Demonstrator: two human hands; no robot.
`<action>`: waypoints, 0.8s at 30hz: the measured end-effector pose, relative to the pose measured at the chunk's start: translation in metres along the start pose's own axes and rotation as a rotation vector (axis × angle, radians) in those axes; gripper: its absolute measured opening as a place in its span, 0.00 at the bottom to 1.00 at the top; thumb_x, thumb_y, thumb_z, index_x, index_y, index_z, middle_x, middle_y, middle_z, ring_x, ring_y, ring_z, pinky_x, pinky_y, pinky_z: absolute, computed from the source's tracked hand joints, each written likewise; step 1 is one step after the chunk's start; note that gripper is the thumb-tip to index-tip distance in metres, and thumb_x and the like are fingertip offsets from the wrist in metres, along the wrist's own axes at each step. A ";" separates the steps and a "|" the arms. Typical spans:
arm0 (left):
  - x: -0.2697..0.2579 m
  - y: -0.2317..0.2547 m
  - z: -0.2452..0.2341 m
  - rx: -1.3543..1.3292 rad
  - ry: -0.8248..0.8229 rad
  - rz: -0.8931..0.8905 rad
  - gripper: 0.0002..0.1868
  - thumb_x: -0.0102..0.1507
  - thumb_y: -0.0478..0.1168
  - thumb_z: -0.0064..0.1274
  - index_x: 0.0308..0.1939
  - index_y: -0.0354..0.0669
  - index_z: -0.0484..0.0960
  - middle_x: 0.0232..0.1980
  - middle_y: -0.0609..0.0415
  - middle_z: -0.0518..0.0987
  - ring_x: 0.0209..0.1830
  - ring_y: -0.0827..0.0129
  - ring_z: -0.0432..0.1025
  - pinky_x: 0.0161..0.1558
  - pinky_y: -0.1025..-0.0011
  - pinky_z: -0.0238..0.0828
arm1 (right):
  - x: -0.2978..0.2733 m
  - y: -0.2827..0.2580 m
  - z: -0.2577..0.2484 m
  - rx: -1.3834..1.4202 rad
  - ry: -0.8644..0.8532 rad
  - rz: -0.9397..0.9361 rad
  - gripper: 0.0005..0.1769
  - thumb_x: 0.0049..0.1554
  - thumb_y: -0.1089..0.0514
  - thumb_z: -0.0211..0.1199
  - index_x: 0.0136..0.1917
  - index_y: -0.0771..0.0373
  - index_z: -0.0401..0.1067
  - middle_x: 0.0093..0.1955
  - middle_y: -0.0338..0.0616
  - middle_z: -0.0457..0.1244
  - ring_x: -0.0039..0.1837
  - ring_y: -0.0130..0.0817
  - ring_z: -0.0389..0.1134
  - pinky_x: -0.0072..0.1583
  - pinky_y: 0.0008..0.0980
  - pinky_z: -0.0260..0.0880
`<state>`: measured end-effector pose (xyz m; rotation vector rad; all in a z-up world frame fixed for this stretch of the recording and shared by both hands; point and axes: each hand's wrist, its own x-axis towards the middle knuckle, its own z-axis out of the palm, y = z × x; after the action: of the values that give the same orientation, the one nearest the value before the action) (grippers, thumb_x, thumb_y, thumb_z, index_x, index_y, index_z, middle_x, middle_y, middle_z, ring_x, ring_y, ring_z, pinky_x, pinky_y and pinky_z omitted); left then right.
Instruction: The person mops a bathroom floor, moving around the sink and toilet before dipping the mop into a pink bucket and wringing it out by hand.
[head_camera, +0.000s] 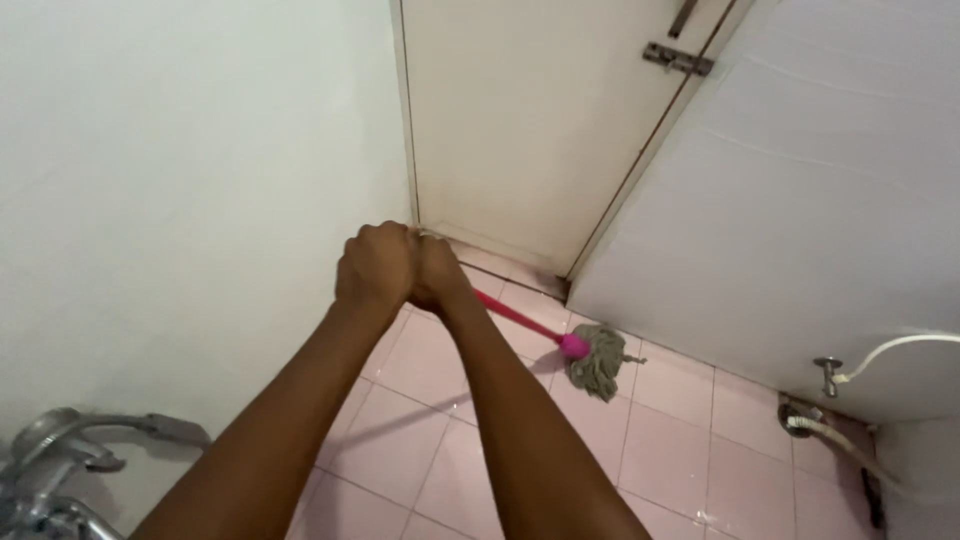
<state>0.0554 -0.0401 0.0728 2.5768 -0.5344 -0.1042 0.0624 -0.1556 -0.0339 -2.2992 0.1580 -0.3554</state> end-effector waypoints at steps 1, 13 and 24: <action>-0.003 0.011 0.011 -0.013 -0.016 -0.004 0.22 0.71 0.52 0.43 0.42 0.39 0.85 0.43 0.39 0.83 0.44 0.45 0.79 0.42 0.53 0.79 | -0.008 0.015 -0.007 -0.068 0.040 -0.084 0.25 0.59 0.44 0.56 0.46 0.72 0.72 0.45 0.65 0.69 0.49 0.59 0.70 0.52 0.51 0.72; 0.003 0.261 0.088 0.039 0.085 0.406 0.23 0.72 0.50 0.45 0.36 0.36 0.86 0.39 0.38 0.83 0.41 0.47 0.80 0.41 0.57 0.80 | -0.055 0.130 -0.246 -0.060 0.420 -0.292 0.11 0.55 0.52 0.66 0.42 0.63 0.74 0.40 0.52 0.71 0.43 0.47 0.73 0.45 0.44 0.73; -0.004 0.204 0.070 0.231 -0.056 0.189 0.22 0.72 0.52 0.43 0.45 0.41 0.86 0.50 0.44 0.83 0.51 0.51 0.78 0.49 0.55 0.77 | -0.031 0.133 -0.175 0.036 0.156 -0.005 0.14 0.54 0.52 0.63 0.47 0.65 0.76 0.47 0.55 0.72 0.50 0.45 0.75 0.51 0.41 0.76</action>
<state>-0.0321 -0.2337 0.1117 2.7352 -0.8531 -0.0523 -0.0209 -0.3612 -0.0233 -2.2364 0.2219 -0.5361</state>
